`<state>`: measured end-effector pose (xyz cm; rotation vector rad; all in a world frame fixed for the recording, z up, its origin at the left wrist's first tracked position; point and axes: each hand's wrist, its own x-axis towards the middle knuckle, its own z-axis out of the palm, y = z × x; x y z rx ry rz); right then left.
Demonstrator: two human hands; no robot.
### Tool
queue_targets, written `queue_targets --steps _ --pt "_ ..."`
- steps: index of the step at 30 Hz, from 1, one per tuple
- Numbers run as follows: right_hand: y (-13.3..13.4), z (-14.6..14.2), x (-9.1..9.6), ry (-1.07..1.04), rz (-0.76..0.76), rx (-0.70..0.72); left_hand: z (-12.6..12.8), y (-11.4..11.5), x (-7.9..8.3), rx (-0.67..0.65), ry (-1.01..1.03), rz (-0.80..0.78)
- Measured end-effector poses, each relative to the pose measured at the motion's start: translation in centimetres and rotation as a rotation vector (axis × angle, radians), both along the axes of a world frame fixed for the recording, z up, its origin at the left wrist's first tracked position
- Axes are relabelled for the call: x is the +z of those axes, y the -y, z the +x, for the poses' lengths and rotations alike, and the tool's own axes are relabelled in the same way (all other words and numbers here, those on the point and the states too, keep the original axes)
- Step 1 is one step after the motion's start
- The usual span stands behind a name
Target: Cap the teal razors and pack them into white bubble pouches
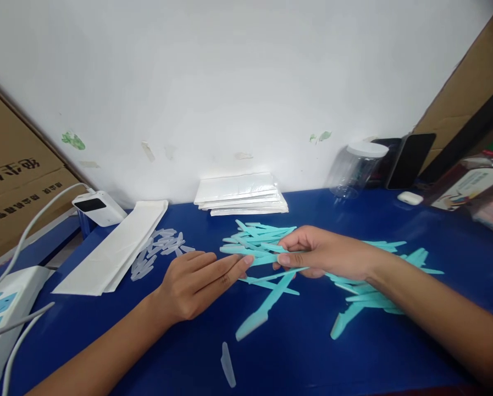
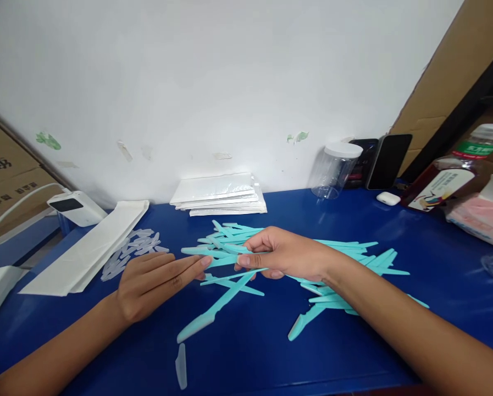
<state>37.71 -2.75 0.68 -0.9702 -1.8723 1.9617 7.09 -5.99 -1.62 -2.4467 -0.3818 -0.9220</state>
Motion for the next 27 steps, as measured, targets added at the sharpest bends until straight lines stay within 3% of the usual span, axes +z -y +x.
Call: queue_targets --steps 6,11,16,18,20,23,25,27 --pt "0.1 -0.1 -0.2 -0.014 -0.020 -0.009 0.3 0.2 0.1 0.016 0.003 -0.006" --pt "0.3 -0.6 0.2 0.003 0.007 -0.042 0.0 0.0 -0.8 0.068 0.008 -0.023" --pt "-0.3 -0.2 0.2 0.063 0.166 -0.194 -0.2 0.0 -0.9 0.235 0.250 -0.082" --pt "-0.7 0.3 0.2 0.114 0.251 -0.291 -0.5 0.0 0.0 0.294 0.423 -0.259" --pt "-1.1 0.9 0.1 0.155 0.343 -0.377 -1.0 0.0 1.4 0.275 0.464 -0.579" --pt "-1.4 1.4 0.0 0.218 0.486 -0.455 -1.7 0.0 3.2 0.121 0.047 -1.229" --pt "-1.5 1.4 0.1 0.239 0.548 -0.460 -1.7 0.2 3.4 0.019 -0.160 -1.464" --pt "-1.4 1.1 0.2 0.243 0.586 -0.445 -1.3 0.6 2.9 -0.049 -0.230 -1.578"
